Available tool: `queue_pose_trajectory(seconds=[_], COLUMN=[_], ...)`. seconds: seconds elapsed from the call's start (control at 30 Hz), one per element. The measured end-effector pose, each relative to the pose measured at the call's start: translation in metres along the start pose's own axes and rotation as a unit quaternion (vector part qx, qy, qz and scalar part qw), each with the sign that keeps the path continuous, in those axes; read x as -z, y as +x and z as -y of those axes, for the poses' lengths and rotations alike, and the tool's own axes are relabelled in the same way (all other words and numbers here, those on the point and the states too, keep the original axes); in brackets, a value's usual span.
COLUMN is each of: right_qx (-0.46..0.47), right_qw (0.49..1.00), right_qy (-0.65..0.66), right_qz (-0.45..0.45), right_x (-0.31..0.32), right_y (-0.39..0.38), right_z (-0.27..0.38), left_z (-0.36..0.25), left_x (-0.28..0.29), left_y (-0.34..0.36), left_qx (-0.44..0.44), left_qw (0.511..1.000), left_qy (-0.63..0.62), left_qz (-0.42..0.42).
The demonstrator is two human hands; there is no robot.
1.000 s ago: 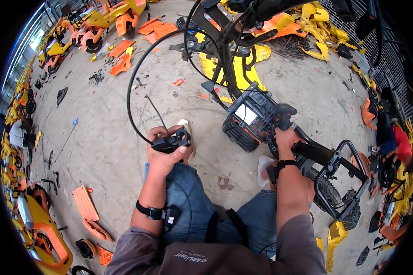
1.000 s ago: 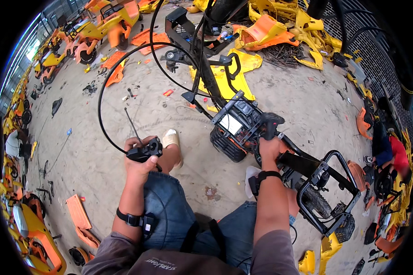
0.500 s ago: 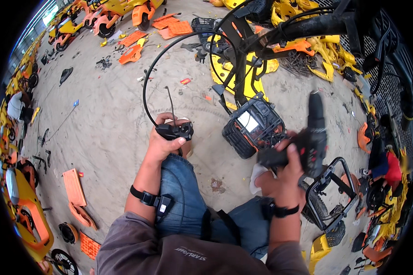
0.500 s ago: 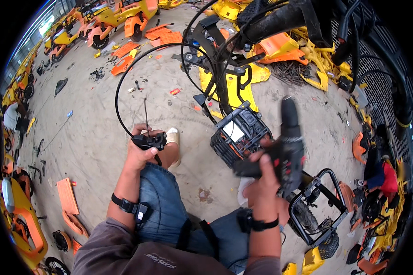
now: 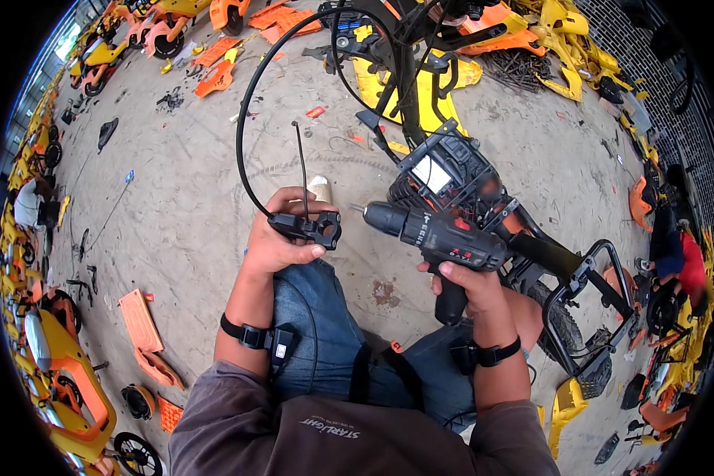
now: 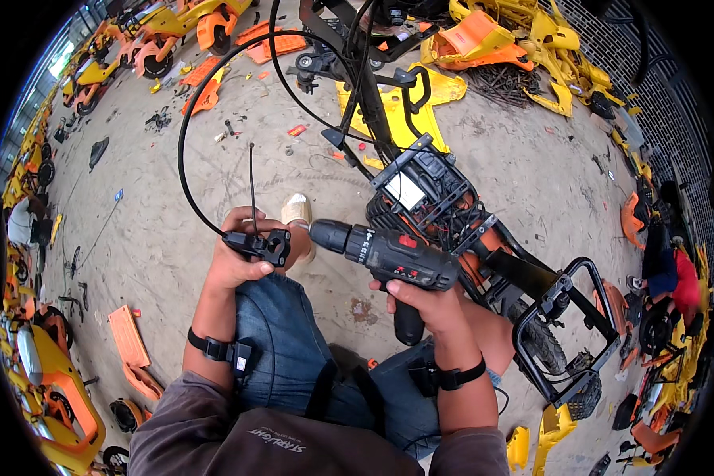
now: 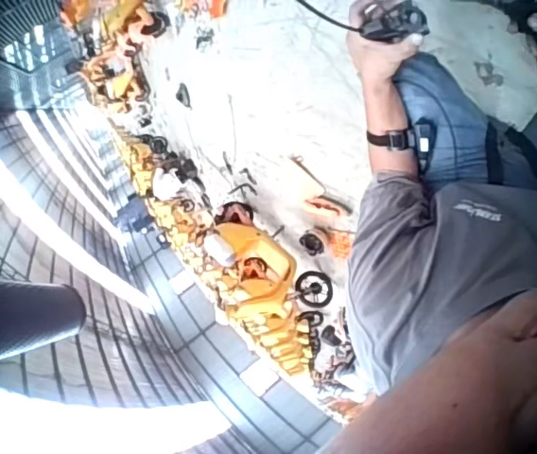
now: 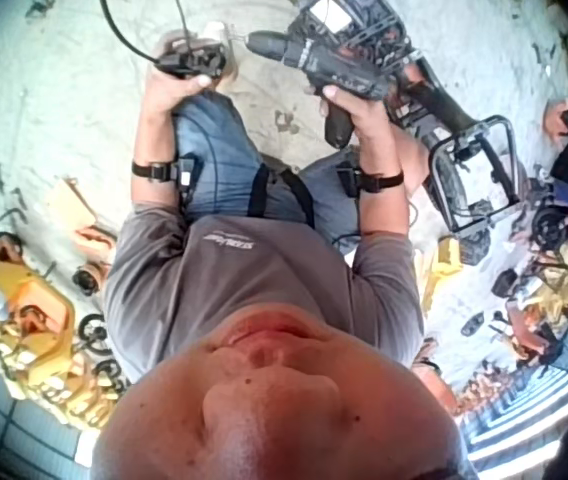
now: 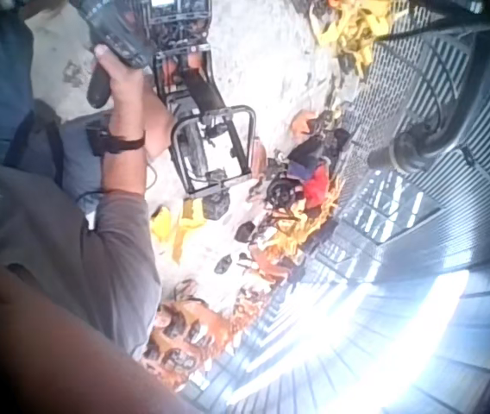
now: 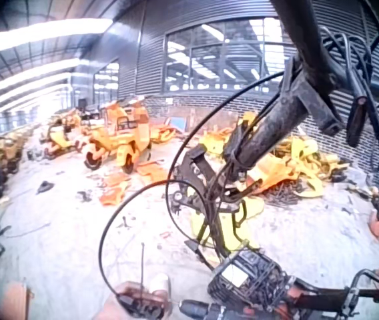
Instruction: The person uses a power drill and their hands to disassemble and adjust parts of a motorcycle braking or steering assembly while seated on the floor in a large service bay.
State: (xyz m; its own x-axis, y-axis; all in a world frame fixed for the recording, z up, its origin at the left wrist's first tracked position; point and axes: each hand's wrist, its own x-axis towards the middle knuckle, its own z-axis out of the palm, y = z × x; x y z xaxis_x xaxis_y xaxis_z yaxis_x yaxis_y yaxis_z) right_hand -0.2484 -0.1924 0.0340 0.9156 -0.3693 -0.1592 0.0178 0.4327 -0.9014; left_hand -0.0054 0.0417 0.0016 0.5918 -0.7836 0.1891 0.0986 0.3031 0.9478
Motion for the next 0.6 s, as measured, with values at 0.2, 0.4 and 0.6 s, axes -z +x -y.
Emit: queue_pose_trajectory(seconds=[0.2, 0.4, 0.6], right_qx=[0.004, -0.010, -0.001], right_qw=[1.000, 1.000, 0.999], right_qy=[0.005, -0.019, -0.027], right_qz=[0.014, 0.019, 0.030], right_x=[0.0031, 0.0053, 0.0075], right_y=[-0.0009, -0.0013, -0.0006], right_z=[0.0038, -0.0026, -0.0034], left_z=[0.0014, 0.0029, 0.0024], left_x=[-0.0012, -0.0021, -0.0025], left_y=[0.0016, -0.0005, -0.0011], left_qx=[-0.014, -0.021, -0.021], left_qw=[1.000, 1.000, 1.000], left_qy=[0.018, -0.006, 0.005], left_qz=[0.006, 0.000, -0.009])
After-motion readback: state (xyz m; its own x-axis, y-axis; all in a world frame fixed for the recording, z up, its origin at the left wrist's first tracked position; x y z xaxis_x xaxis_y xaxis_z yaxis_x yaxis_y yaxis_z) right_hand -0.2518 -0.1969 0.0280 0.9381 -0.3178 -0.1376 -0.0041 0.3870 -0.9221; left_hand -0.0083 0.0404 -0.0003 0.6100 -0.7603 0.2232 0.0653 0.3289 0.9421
